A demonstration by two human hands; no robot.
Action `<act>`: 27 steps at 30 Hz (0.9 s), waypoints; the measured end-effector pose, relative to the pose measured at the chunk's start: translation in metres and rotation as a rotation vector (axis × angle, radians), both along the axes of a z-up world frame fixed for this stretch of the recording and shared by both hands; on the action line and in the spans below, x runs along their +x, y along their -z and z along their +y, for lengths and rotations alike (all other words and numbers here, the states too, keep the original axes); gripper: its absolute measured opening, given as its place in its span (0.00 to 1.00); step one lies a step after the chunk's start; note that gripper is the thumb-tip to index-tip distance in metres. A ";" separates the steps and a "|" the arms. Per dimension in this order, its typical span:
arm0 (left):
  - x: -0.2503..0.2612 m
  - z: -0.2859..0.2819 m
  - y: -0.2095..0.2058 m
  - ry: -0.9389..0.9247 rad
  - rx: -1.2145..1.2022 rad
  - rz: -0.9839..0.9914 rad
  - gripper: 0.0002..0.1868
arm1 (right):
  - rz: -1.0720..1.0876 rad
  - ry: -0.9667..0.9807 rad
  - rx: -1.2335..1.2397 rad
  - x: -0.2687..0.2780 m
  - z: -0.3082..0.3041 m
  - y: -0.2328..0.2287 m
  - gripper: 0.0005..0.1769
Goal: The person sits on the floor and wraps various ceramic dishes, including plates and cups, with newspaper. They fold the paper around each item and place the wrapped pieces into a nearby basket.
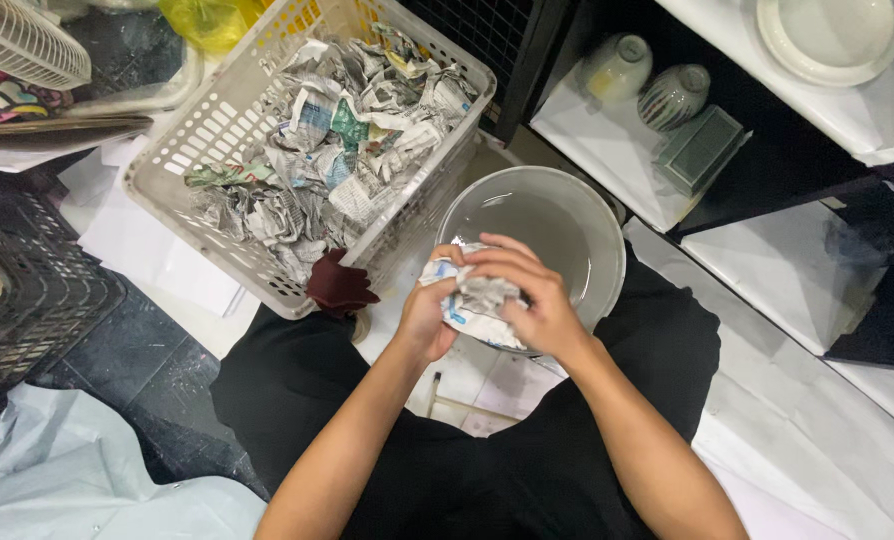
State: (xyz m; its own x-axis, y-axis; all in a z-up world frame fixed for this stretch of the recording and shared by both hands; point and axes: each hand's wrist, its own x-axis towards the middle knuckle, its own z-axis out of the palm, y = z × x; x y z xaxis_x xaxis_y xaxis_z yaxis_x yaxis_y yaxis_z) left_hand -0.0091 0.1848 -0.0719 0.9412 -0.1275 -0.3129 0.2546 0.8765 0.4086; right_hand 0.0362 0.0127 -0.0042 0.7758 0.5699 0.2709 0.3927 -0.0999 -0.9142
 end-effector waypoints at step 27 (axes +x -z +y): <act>-0.006 0.011 0.003 0.117 0.696 -0.377 0.18 | -0.052 0.223 -0.015 -0.025 0.007 0.019 0.18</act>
